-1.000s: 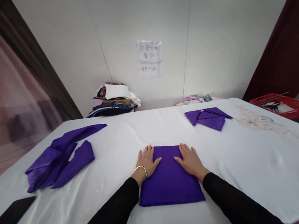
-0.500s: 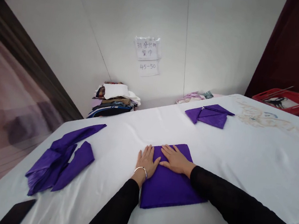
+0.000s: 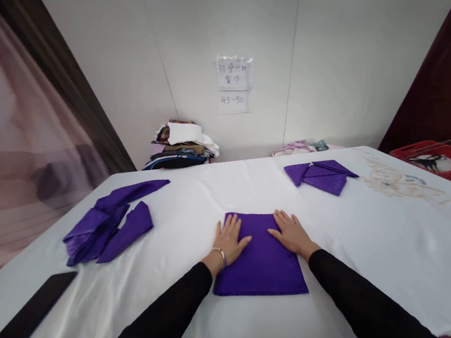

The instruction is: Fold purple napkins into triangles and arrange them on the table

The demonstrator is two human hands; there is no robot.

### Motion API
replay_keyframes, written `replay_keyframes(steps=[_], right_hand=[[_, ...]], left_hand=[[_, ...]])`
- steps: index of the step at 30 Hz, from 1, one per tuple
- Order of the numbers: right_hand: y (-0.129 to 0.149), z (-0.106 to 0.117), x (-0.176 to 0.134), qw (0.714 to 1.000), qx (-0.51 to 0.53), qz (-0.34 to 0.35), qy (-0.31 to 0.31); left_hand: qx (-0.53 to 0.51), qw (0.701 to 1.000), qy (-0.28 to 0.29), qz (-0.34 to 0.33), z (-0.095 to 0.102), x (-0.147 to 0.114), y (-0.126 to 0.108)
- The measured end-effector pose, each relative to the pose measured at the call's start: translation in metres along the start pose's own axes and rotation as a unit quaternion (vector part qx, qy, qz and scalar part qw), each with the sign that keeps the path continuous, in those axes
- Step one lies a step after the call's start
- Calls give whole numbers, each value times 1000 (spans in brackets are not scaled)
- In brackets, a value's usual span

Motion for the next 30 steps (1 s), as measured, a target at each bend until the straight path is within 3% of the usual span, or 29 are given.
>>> replay_keyframes(steps=[4, 11, 15, 19, 25, 30], right_hand=[[-2, -3, 1, 1000, 3, 3, -9], [-2, 0, 0, 1000, -2, -3, 6], [9, 9, 2, 999, -17, -19, 39], [63, 20, 11, 998, 3, 65, 13], [169, 7, 28, 970, 59, 234, 37], [185, -15, 49, 963, 62, 255, 58]], left_hand=[[-9, 996, -3, -91, -6, -32, -15], [-17, 1000, 14, -21, -5, -59, 5], [-25, 998, -21, -46, 0, -79, -6], [-40, 990, -45, -125, 4, -91, -28], [-105, 985, 14, -136, 2, -85, -38], [-119, 984, 29, -130, 0, -85, -37]])
Point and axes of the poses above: each hand's wrist, its own x-axis towards the middle knuckle, its own z-axis out of the back of the hand, y = z × x, the point moved 1 cm from there along x, towards the middle knuckle, and after that the axes turned 6 degrees about -z, right-handed, at the moved point
